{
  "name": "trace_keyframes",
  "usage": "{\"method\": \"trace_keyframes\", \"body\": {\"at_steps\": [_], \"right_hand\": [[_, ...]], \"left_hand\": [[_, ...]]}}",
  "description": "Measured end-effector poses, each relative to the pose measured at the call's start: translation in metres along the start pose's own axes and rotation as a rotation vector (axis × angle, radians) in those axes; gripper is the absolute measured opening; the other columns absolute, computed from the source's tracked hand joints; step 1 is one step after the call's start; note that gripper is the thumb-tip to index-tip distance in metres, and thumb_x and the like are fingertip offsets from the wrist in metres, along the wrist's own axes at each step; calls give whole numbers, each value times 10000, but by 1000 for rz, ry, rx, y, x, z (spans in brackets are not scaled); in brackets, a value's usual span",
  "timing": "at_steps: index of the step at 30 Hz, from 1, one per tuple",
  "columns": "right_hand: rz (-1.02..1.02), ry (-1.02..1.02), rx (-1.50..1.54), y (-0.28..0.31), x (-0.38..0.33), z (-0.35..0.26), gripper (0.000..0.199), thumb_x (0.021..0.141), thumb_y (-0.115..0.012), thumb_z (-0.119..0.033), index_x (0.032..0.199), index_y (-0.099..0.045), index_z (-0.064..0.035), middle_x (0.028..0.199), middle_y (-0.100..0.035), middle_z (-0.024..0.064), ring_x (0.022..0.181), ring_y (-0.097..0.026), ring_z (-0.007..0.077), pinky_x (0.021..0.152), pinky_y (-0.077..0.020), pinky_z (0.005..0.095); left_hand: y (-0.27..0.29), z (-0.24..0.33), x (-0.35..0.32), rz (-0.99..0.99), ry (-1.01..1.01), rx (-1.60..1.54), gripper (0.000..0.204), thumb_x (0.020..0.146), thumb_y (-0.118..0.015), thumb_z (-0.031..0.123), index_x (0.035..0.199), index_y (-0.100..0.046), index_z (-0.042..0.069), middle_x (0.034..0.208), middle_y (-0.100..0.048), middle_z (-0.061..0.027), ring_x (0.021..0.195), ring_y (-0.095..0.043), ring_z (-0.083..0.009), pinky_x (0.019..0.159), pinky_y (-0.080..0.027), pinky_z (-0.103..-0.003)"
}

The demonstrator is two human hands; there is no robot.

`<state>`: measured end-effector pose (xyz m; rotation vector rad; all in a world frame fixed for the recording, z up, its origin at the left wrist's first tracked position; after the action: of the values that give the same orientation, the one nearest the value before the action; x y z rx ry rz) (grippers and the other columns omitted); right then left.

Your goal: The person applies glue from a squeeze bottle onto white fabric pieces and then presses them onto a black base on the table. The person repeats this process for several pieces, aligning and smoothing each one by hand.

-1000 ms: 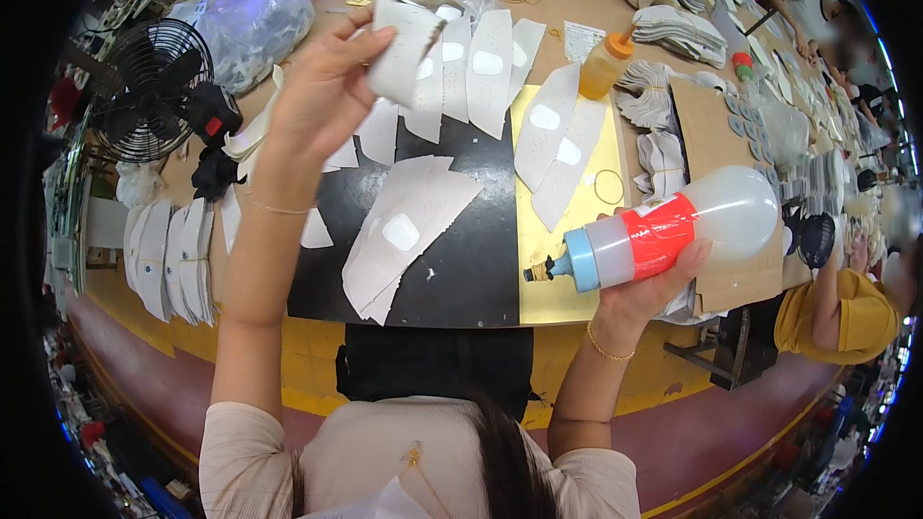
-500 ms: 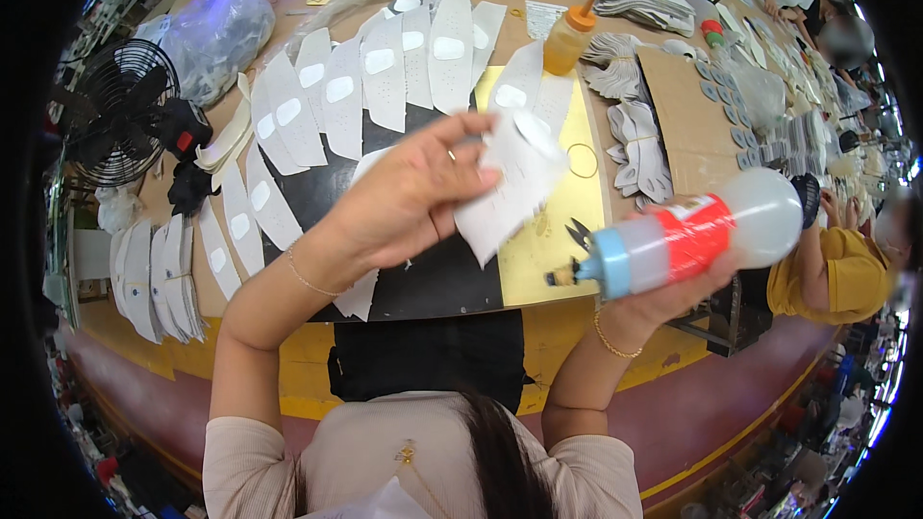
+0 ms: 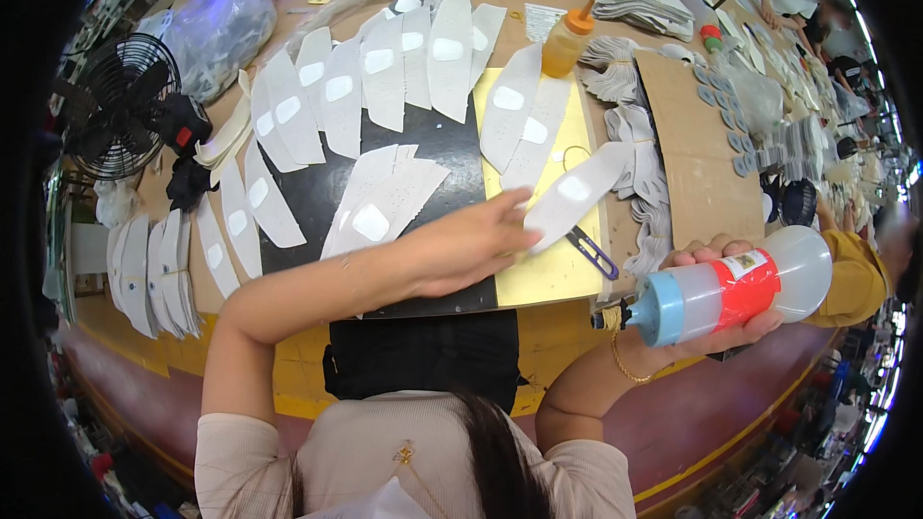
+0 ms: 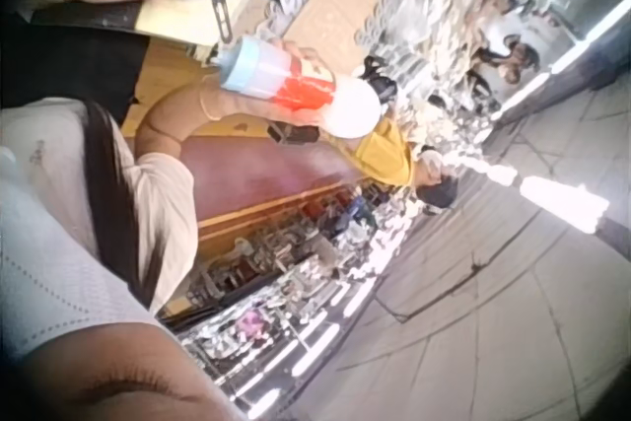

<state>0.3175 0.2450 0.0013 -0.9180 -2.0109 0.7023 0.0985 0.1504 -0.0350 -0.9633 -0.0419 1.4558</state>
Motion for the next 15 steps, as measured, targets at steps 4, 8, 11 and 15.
{"method": "trace_keyframes", "body": {"at_steps": [4, 8, 11, 15], "right_hand": [[81, -14, 4, 13, -3, 6, 683, 833, -605, -547, 1141, -414, 32, 1039, -498, 134, 985, -590, 333, 853, -511, 475], [119, -24, -7, 14, 3, 22, 679, 827, -610, -548, 1190, -426, -4, 1061, -515, 144, 951, -599, 337, 809, -528, 481], [140, -12, 34, 3, 11, 48, 666, 826, -604, -557, 1218, -441, -44, 1078, -534, 143, 920, -610, 334, 782, -540, 472], [161, -3, 9, -9, 13, 65, 678, 819, -585, -592, 1219, -453, -61, 1081, -552, 123, 889, -627, 319, 767, -547, 467]], "left_hand": [[46, -20, -63, -30, -245, 611, 517, 901, -604, 162, 1370, -415, 53, 1302, -429, -155, 1191, -467, -238, 999, -394, -331], [78, -19, -112, 663, -594, 1267, 456, 830, -678, 201, 1207, -544, -19, 1075, -510, -179, 1006, -505, -327, 868, -425, -382], [95, -34, -113, 892, -552, 1332, 521, 780, -726, 213, 1189, -537, -50, 1025, -520, -172, 982, -492, -333, 860, -421, -387], [103, -40, -111, 938, -520, 1328, 513, 742, -753, 217, 1142, -554, -34, 1046, -514, -174, 998, -481, -345, 853, -420, -394]]}}
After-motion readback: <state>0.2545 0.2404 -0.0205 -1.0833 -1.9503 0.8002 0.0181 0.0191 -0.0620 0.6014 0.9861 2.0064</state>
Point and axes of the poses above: each hand's wrist, its own x-axis towards the middle knuckle, its own y-axis out of the back of the hand, z = x × y, the point moved 2 cm from there along x, towards the middle knuckle
